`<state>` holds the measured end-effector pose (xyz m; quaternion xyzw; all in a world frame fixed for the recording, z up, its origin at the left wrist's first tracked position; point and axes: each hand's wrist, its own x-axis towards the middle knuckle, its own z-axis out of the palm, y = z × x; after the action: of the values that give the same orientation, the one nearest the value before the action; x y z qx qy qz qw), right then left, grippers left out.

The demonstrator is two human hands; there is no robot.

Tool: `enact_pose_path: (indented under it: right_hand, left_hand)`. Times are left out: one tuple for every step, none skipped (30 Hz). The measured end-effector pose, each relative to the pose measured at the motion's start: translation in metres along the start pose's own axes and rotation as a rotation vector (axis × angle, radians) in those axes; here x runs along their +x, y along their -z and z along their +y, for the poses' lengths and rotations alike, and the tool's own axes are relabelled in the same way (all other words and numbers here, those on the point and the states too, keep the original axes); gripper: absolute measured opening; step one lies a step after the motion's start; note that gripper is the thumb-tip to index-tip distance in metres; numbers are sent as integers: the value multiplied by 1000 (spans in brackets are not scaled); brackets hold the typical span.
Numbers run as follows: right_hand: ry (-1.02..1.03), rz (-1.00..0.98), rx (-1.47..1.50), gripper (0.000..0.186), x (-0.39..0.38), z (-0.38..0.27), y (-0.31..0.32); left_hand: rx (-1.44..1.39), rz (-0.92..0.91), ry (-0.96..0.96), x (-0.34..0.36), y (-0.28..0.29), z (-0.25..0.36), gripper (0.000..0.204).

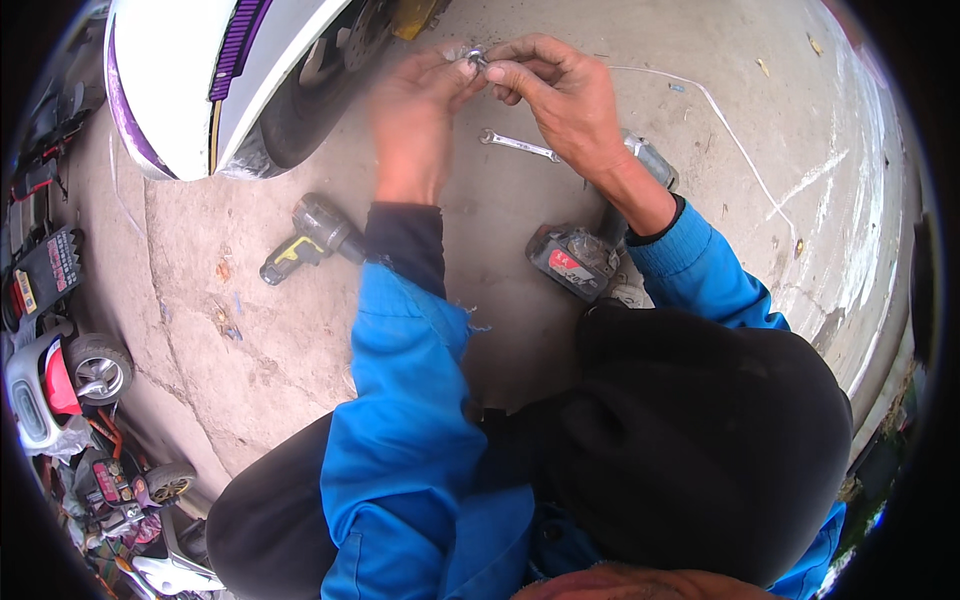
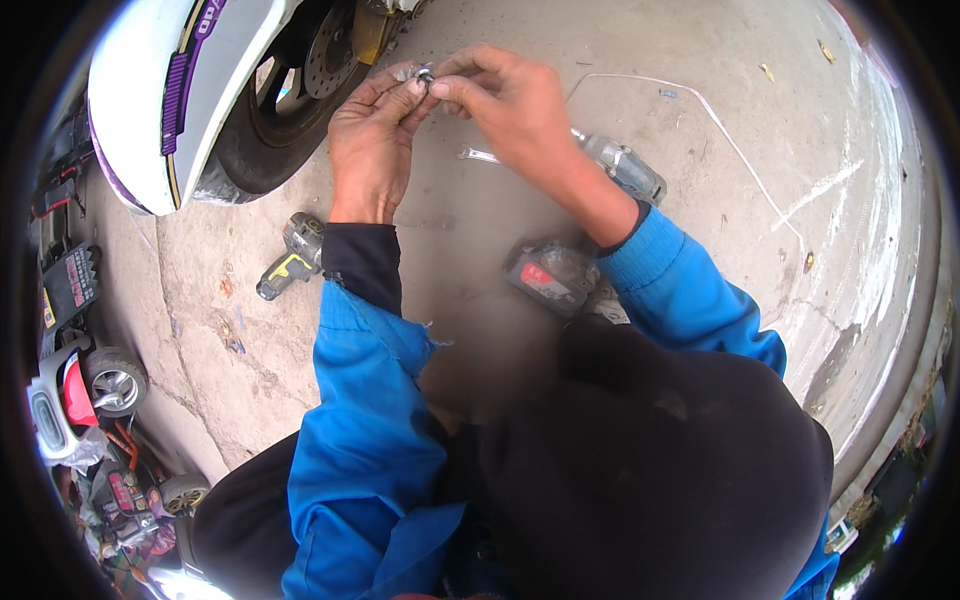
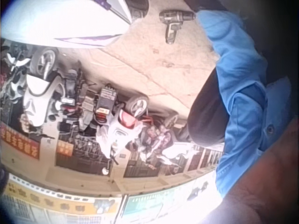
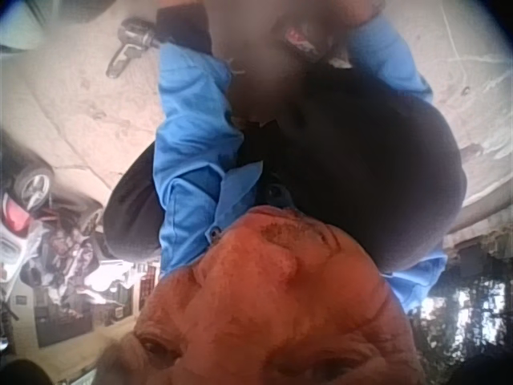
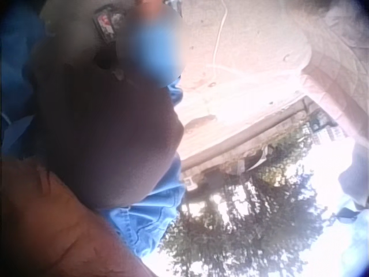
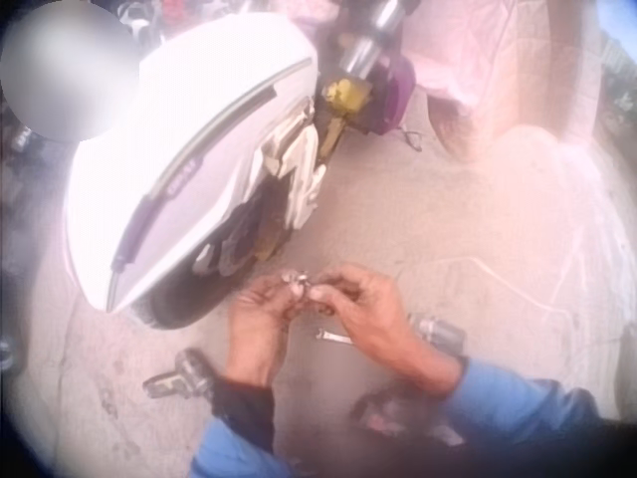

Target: The person uses a cordless impact wrench to remove bolts from the front wheel assembly of a white motorcycle. They then use a wrench to loosen additional fasteners and remove a metal bracket from the fork area.

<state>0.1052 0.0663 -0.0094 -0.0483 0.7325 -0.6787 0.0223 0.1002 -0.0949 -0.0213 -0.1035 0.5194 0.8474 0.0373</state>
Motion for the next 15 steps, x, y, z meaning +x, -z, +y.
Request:
enact_pose_path:
  right_hand:
    - [13,9,7,21,1,2,-1]
    - [26,19,13,20,2,6,-1]
    - [39,28,20,20,3,7,-1]
    - [48,43,14,20,3,8,-2]
    - [57,57,8,21,4,8,-3]
    - [65,73,2,21,5,7,-4]
    - [51,78,38,22,5,6,-5]
    - [37,84,75,23,7,4,-6]
    - [23,91,111,24,8,3,-7]
    - [24,91,143,23,10,4,-8]
    - [24,92,176,22,13,5,-9]
    - [25,93,208,22,15,7,-8]
    - [-15,56,255,22,18,6,-7]
    - [-54,20,302,23,21,3,-6]
    - [-93,-17,348,24,23,0,-5]
  left_hand:
    - [18,-5,-4,0,1,-2,20]
    - [36,-9,-8,0,1,-3,20]
    - [54,-14,-12,0,1,-5,19]
    - [55,-18,-27,0,1,-5,19]
    - [56,-22,-42,0,0,-4,20]
    - [58,-27,-56,0,-1,-4,20]
    - [74,-25,-87,0,-2,-3,20]
    - [91,-23,-118,1,-4,-1,20]
    - [108,-22,-147,1,-5,1,21]
    - [102,-14,-172,0,-8,4,21]
    - [95,-7,-195,-1,-11,7,21]
    - [88,1,-219,-1,-13,9,20]
    - [107,-2,-254,0,-14,11,21]
    - [126,-6,-290,1,-14,12,21]
    - [145,-9,-326,2,-14,13,21]
